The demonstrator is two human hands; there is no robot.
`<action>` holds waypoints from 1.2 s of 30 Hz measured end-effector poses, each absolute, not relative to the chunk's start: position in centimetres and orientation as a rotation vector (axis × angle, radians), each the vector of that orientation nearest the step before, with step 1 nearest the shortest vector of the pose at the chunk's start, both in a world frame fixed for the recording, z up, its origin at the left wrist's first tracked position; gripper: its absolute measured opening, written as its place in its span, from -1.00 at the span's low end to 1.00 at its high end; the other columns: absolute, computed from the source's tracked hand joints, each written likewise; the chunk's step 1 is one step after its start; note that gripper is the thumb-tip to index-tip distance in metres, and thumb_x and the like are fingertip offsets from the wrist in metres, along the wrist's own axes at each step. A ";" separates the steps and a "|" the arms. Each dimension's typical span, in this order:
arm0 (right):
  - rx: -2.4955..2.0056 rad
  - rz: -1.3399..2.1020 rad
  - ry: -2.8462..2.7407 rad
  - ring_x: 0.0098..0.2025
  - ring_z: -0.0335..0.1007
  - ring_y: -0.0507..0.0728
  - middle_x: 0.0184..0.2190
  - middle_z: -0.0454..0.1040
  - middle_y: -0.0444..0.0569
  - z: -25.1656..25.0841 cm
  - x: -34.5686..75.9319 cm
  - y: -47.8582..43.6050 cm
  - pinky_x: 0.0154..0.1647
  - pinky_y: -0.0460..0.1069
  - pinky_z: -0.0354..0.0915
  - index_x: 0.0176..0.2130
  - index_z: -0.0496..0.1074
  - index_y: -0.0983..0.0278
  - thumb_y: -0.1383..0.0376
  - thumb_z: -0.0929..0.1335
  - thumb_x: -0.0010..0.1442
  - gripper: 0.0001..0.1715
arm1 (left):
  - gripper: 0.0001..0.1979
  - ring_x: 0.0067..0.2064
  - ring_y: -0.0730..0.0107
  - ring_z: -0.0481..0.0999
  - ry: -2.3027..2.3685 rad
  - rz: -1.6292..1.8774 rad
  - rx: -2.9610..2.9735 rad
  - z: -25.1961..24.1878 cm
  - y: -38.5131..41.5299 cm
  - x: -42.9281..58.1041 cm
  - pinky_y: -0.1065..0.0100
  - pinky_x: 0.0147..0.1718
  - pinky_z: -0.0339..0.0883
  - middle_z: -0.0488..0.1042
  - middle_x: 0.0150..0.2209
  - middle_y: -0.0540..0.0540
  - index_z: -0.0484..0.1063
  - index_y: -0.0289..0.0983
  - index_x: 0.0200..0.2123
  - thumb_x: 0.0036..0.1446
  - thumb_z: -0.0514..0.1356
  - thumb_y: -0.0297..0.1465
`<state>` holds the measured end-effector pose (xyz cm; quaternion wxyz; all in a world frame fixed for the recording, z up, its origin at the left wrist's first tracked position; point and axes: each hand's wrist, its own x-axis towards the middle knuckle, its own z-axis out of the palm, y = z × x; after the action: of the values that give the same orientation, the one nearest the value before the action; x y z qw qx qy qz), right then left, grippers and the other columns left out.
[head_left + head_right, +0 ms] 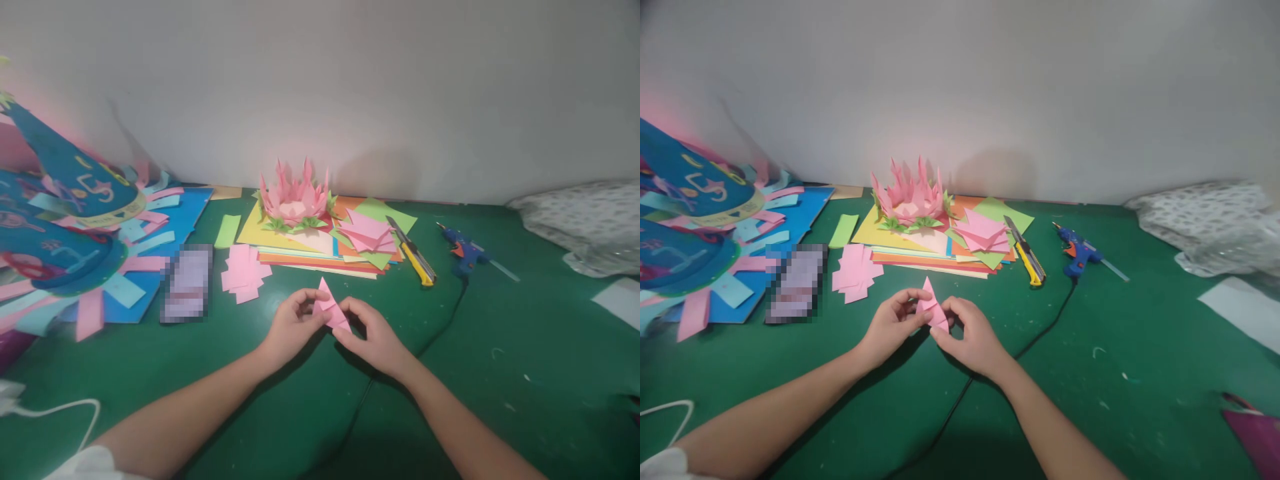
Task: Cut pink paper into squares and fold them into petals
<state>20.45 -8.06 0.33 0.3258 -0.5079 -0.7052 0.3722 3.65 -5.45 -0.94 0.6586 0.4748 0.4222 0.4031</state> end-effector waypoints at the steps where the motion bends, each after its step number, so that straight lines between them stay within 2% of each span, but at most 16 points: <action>1: -1.309 1.026 -1.812 -0.38 0.24 0.05 -0.44 0.31 -0.14 0.4 20.5 -8.0 -0.34 -0.07 0.21 -0.36 0.29 0.25 0.29 0.31 0.10 -0.92 | -0.74 -0.26 0.40 0.45 0.962 0.913 1.142 -1.0 -5.5 3.6 0.37 -0.25 0.34 0.46 -0.25 -0.09 0.41 -0.31 -0.25 -0.04 0.29 -0.37; 4: -1.288 1.113 -1.727 -0.35 0.27 0.05 -0.40 0.36 -0.11 0.4 20.5 -7.9 -0.32 -0.06 0.24 -0.30 0.33 0.26 0.20 0.31 0.15 -0.83 | -0.83 -0.19 0.34 0.45 0.979 0.933 1.372 -1.0 -5.8 3.6 0.33 -0.18 0.32 0.45 -0.22 -0.11 0.43 -0.28 -0.27 0.00 0.25 -0.41; 7: -1.309 1.124 -1.656 -0.42 0.27 0.03 -0.47 0.37 -0.14 0.0 20.4 -7.8 -0.37 -0.07 0.24 -0.37 0.34 0.26 0.17 0.29 0.20 -0.79 | -0.83 -0.15 0.30 0.43 0.951 0.956 1.537 -0.9 -5.9 3.5 0.31 -0.13 0.29 0.44 -0.22 -0.12 0.45 -0.25 -0.26 0.01 0.25 -0.43; 10: -1.333 1.068 -1.606 -0.47 0.27 0.03 -0.53 0.36 -0.15 -0.3 20.4 -7.6 -0.44 -0.09 0.23 -0.42 0.35 0.26 0.16 0.28 0.21 -0.74 | -0.82 -0.12 0.30 0.41 0.862 0.963 1.545 -0.6 -5.8 3.4 0.33 -0.14 0.31 0.40 -0.16 -0.14 0.47 -0.24 -0.23 0.05 0.23 -0.38; 12: -1.332 0.930 -1.588 -0.45 0.30 0.04 -0.50 0.38 -0.12 -0.3 20.5 -7.5 -0.44 -0.08 0.23 -0.43 0.39 0.26 0.18 0.31 0.19 -0.77 | -0.82 -0.15 0.33 0.41 0.895 1.030 1.482 -0.3 -5.6 3.3 0.38 -0.21 0.32 0.36 -0.14 -0.15 0.49 -0.26 -0.29 0.08 0.21 -0.29; 14: -1.313 0.746 -1.577 -0.39 0.32 0.06 -0.44 0.40 -0.09 -0.3 20.7 -7.5 -0.39 -0.05 0.25 -0.42 0.45 0.24 0.23 0.34 0.16 -0.83 | -0.73 -0.36 0.45 0.39 0.995 1.052 1.382 -0.1 -5.4 3.2 0.45 -0.38 0.28 0.38 -0.37 -0.08 0.49 -0.28 -0.37 0.12 0.15 -0.19; 16: -1.282 0.596 -1.583 -0.34 0.34 0.08 -0.40 0.40 -0.07 -0.3 20.9 -7.7 -0.34 -0.03 0.27 -0.37 0.52 0.19 0.28 0.36 0.15 -0.89 | -0.56 -0.58 0.56 0.25 1.013 0.919 1.277 0.0 -5.4 3.2 0.47 -0.56 0.15 0.30 -0.58 0.00 0.49 -0.31 -0.42 0.18 0.03 -0.08; 19: -1.242 0.470 -1.650 -0.31 0.35 0.09 -0.35 0.40 -0.06 -0.4 21.1 -8.0 -0.32 0.00 0.28 -0.30 0.56 0.11 0.31 0.36 0.16 -0.84 | -0.38 -0.68 0.59 0.15 0.896 0.708 1.220 -0.1 -5.5 3.2 0.47 -0.66 0.01 0.27 -0.68 0.01 0.49 -0.36 -0.44 0.19 -0.12 0.02; 21: -1.222 0.396 -1.726 -0.30 0.34 0.10 -0.31 0.43 -0.05 -0.5 21.0 -8.1 -0.32 0.02 0.27 -0.31 0.57 0.08 0.32 0.35 0.16 -0.82 | -0.39 -0.66 0.58 0.19 0.841 0.679 1.201 -0.2 -5.6 3.2 0.48 -0.64 0.04 0.32 -0.66 -0.01 0.47 -0.37 -0.44 0.17 -0.09 0.03; 25: -1.222 0.305 -1.834 -0.34 0.28 0.09 -0.23 0.45 -0.04 -0.6 20.9 -8.1 -0.33 0.05 0.26 -0.29 0.57 0.03 0.33 0.36 0.14 -0.79 | -0.56 -0.51 0.51 0.36 0.806 0.712 1.021 -0.2 -5.5 3.5 0.46 -0.46 0.24 0.43 -0.52 -0.04 0.43 -0.36 -0.38 0.07 0.14 -0.04; 28: -1.211 0.300 -1.854 -0.31 0.27 0.11 -0.20 0.44 -0.05 -0.6 20.8 -7.9 -0.30 0.06 0.27 -0.28 0.57 0.01 0.33 0.37 0.14 -0.78 | -0.61 -0.42 0.48 0.40 0.794 0.738 0.917 0.0 -5.3 3.6 0.44 -0.37 0.29 0.46 -0.45 -0.04 0.44 -0.34 -0.32 -0.01 0.24 -0.10; 33: -1.158 0.323 -1.854 -0.17 0.29 0.15 -0.14 0.42 -0.04 -0.5 20.7 -7.9 -0.25 0.06 0.29 -0.27 0.56 0.02 0.34 0.37 0.14 -0.78 | -0.64 -0.36 0.47 0.42 0.794 0.787 0.856 -0.2 -5.3 3.7 0.42 -0.29 0.29 0.47 -0.40 -0.03 0.45 -0.32 -0.27 -0.03 0.28 -0.15; 36: -1.192 0.357 -1.840 -0.10 0.28 0.19 -0.02 0.36 -0.02 -0.4 20.8 -8.0 -0.16 0.10 0.29 -0.24 0.55 0.06 0.28 0.40 0.11 -0.83 | -0.67 -0.30 0.46 0.42 0.816 0.828 0.906 -0.4 -5.4 3.7 0.41 -0.25 0.27 0.48 -0.33 -0.04 0.45 -0.31 -0.24 0.01 0.27 -0.19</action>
<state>20.77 -7.96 -0.39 0.4443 -0.4807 -0.7422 0.1438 3.65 -5.37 -0.39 0.7405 0.4132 0.3719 0.3776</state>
